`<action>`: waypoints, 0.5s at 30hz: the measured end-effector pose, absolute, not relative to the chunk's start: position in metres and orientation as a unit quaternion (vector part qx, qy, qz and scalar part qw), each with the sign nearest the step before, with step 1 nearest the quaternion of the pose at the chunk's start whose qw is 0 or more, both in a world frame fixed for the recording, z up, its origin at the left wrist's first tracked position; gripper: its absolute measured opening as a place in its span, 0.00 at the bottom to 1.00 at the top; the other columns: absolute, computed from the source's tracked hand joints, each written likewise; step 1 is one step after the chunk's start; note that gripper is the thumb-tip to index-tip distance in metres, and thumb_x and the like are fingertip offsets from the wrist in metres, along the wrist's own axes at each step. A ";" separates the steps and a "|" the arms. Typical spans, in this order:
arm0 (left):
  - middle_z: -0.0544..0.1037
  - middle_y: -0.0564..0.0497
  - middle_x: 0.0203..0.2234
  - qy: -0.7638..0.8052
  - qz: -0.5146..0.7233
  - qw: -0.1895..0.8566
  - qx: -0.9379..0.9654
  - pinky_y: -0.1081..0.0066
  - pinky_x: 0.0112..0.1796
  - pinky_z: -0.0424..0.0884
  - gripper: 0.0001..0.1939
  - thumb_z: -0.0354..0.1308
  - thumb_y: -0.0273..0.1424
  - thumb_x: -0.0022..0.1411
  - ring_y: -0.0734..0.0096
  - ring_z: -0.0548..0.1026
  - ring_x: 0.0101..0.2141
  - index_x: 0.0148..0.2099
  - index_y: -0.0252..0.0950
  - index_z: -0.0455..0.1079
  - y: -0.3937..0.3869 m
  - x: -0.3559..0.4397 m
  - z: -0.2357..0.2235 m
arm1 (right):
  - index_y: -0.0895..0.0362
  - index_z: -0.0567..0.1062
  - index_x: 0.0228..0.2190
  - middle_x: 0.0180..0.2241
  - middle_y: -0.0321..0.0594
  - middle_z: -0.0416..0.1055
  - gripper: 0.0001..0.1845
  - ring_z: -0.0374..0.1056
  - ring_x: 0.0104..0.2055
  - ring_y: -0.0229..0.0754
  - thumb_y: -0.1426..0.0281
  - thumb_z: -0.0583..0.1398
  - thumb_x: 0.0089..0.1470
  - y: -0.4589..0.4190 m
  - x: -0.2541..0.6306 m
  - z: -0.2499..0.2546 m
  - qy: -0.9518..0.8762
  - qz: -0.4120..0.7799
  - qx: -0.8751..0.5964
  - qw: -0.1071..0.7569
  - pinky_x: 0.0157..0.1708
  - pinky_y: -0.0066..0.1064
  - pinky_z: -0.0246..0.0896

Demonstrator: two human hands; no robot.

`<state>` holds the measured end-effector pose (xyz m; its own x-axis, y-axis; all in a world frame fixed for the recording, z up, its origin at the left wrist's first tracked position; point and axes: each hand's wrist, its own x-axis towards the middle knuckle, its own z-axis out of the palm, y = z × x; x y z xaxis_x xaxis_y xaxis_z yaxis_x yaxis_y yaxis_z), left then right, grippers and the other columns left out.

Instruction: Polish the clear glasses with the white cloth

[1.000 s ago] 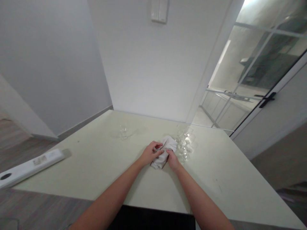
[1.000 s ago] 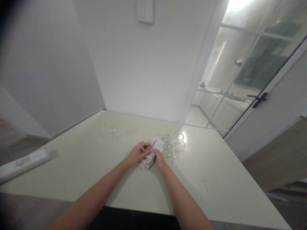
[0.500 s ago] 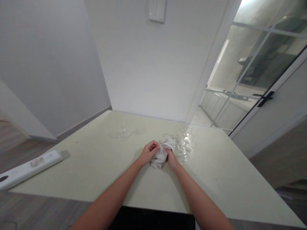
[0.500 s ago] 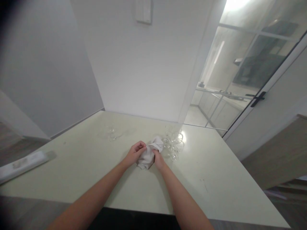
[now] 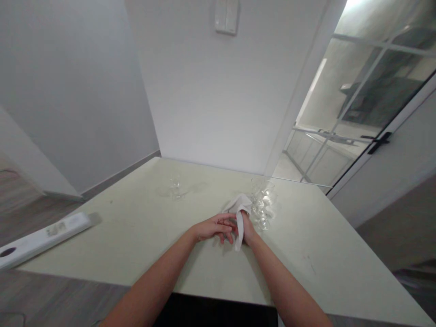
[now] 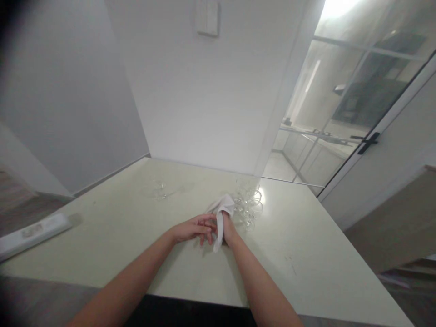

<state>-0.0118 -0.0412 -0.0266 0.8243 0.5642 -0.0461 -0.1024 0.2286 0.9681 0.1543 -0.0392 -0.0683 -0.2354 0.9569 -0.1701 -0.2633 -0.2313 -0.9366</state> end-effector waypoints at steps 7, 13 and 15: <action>0.74 0.42 0.43 0.153 0.197 0.761 0.599 0.75 0.30 0.69 0.28 0.65 0.36 0.54 0.68 0.76 0.34 0.56 0.37 0.64 -0.040 -0.015 -0.026 | 0.56 0.69 0.18 0.09 0.34 0.60 0.26 0.56 0.12 0.38 0.45 0.55 0.41 -0.047 0.157 -0.065 -0.400 0.711 -0.385 0.432 0.14 0.30 0.53; 0.73 0.44 0.44 0.129 0.213 0.775 0.580 0.70 0.36 0.68 0.41 0.65 0.36 0.54 0.67 0.76 0.39 0.65 0.46 0.49 -0.041 -0.010 -0.031 | 0.55 0.70 0.20 0.09 0.37 0.63 0.24 0.62 0.15 0.44 0.46 0.54 0.38 -0.051 0.160 -0.053 -0.380 0.749 -0.355 0.412 0.18 0.35 0.61; 0.72 0.43 0.46 0.129 0.207 0.773 0.585 0.70 0.36 0.68 0.41 0.65 0.38 0.54 0.65 0.76 0.39 0.65 0.46 0.50 -0.040 -0.012 -0.030 | 0.54 0.72 0.22 0.12 0.39 0.67 0.26 0.68 0.21 0.48 0.44 0.55 0.38 -0.052 0.161 -0.051 -0.369 0.738 -0.346 0.446 0.24 0.38 0.66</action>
<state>-0.0116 -0.0403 -0.0299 0.8811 0.4710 0.0422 -0.1684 0.2293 0.9587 0.1606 -0.0525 -0.0506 -0.3620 0.9143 -0.1817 -0.4022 -0.3291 -0.8544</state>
